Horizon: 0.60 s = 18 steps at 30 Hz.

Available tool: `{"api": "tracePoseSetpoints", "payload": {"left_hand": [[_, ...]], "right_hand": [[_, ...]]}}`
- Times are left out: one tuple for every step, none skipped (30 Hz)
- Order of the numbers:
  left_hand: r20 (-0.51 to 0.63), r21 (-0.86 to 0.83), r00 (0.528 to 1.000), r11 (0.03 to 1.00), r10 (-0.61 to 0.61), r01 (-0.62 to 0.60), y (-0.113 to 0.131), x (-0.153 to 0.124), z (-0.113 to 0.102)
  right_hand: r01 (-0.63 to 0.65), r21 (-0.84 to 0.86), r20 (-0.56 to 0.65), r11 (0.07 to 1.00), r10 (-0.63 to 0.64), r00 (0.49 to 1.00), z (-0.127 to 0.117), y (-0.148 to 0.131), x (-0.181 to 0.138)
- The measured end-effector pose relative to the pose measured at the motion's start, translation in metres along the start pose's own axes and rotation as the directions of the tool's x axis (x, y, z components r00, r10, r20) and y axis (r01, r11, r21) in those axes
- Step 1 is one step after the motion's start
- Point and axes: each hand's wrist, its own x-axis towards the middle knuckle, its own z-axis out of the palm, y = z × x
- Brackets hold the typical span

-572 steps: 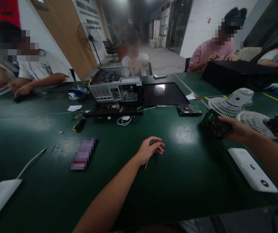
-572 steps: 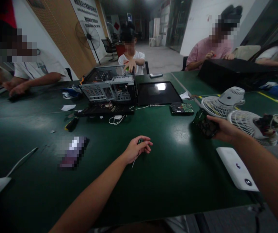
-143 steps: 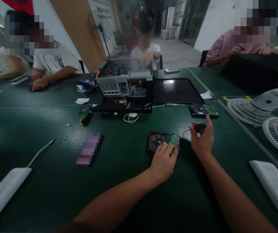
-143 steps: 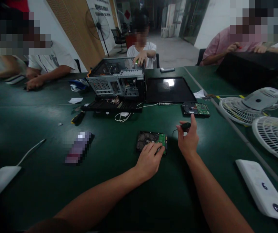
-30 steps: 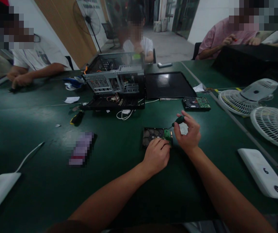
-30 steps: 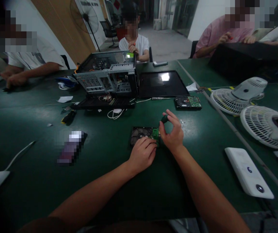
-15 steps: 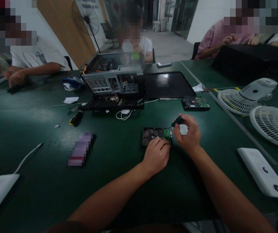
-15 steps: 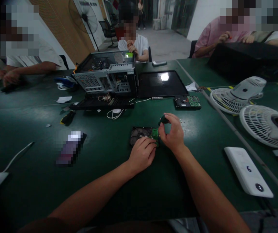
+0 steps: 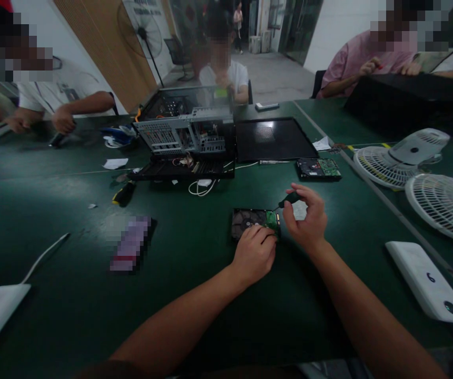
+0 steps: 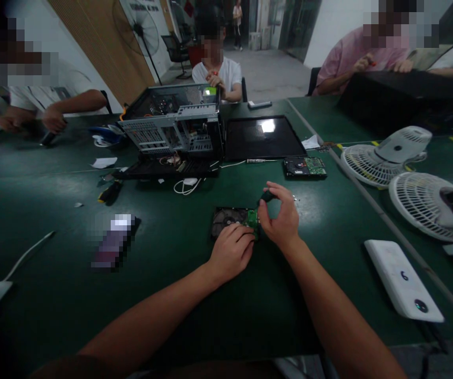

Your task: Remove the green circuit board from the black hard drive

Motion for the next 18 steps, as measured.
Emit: {"api": "tracePoseSetpoints", "payload": {"left_hand": [[0.001, 0.002, 1.000, 1.000, 0.001, -0.001, -0.0002, -0.0003, 0.0005], [-0.001, 0.002, 1.000, 1.000, 0.002, -0.002, -0.0004, -0.0006, 0.0009], [-0.003, 0.000, 1.000, 1.000, 0.003, -0.003, -0.0005, -0.0009, 0.0014], [-0.005, -0.002, 1.000, 1.000, 0.004, -0.004, -0.0006, -0.0012, 0.0017], [-0.007, -0.003, 1.000, 1.000, 0.004, -0.004, -0.0006, -0.0014, 0.0018], [-0.008, -0.005, 1.000, 1.000, 0.004, -0.004, -0.0005, -0.0015, 0.0018], [-0.008, -0.008, 1.000, 1.000, 0.002, -0.002, -0.0004, -0.0015, 0.0017], [-0.008, -0.011, 1.000, 1.000, 0.002, -0.002, -0.0002, -0.0014, 0.0014], [-0.007, -0.014, 1.000, 1.000, 0.001, -0.001, 0.0000, -0.0012, 0.0011], [-0.007, -0.017, 1.000, 1.000, 0.000, 0.000, 0.0002, -0.0009, 0.0008], [-0.007, -0.020, 1.000, 1.000, 0.000, 0.000, 0.0004, -0.0007, 0.0005], [-0.008, -0.021, 1.000, 1.000, 0.000, 0.000, 0.0006, -0.0004, 0.0002], [-0.010, -0.021, 1.000, 1.000, -0.001, 0.000, 0.0007, -0.0002, 0.0000], [-0.012, -0.020, 1.000, 1.000, 0.000, -0.001, 0.0007, -0.0001, -0.0001], [-0.014, -0.019, 1.000, 1.000, 0.002, -0.002, 0.0007, 0.0000, -0.0002], [-0.013, -0.017, 1.000, 1.000, 0.005, -0.005, 0.0007, 0.0000, -0.0001], [-0.012, -0.016, 1.000, 1.000, 0.007, -0.007, 0.0006, -0.0001, 0.0000], [-0.012, -0.014, 1.000, 1.000, 0.008, -0.008, 0.0006, -0.0001, 0.0001]], "right_hand": [[-0.018, 0.030, 0.003, 0.999, 0.018, 1.000, 0.0014, 0.0008, -0.0015], [-0.033, 0.052, 0.006, 0.998, 0.032, 0.999, 0.0025, 0.0014, -0.0029], [-0.038, 0.061, 0.003, 0.997, 0.038, 0.999, 0.0034, 0.0018, -0.0043], [-0.031, 0.055, -0.004, 0.998, 0.031, 1.000, 0.0038, 0.0021, -0.0054], [-0.011, 0.036, -0.014, 0.999, 0.011, 1.000, 0.0039, 0.0021, -0.0062], [0.017, 0.013, -0.018, 1.000, -0.017, 1.000, 0.0036, 0.0020, -0.0066], [0.044, -0.009, -0.018, 0.999, -0.044, 0.999, 0.0031, 0.0017, -0.0066], [0.062, -0.031, -0.018, 0.998, -0.063, 0.998, 0.0024, 0.0012, -0.0063], [0.072, -0.055, -0.020, 0.996, -0.073, 0.997, 0.0017, 0.0005, -0.0057], [0.075, -0.080, -0.027, 0.994, -0.077, 0.997, 0.0011, -0.0002, -0.0049], [0.075, -0.105, -0.040, 0.992, -0.079, 0.996, 0.0006, -0.0009, -0.0040], [0.074, -0.129, -0.056, 0.989, -0.081, 0.995, 0.0003, -0.0014, -0.0031], [0.074, -0.147, -0.072, 0.986, -0.085, 0.994, 0.0001, -0.0018, -0.0022], [0.076, -0.156, -0.083, 0.985, -0.090, 0.992, 0.0001, -0.0020, -0.0014], [0.080, -0.156, -0.088, 0.985, -0.095, 0.992, 0.0002, -0.0018, -0.0008], [0.085, -0.147, -0.087, 0.986, -0.098, 0.991, 0.0004, -0.0015, -0.0004], [0.089, -0.132, -0.079, 0.987, -0.100, 0.992, 0.0007, -0.0009, -0.0003], [0.091, -0.114, -0.067, 0.989, -0.099, 0.993, 0.0011, -0.0004, -0.0004]]}}
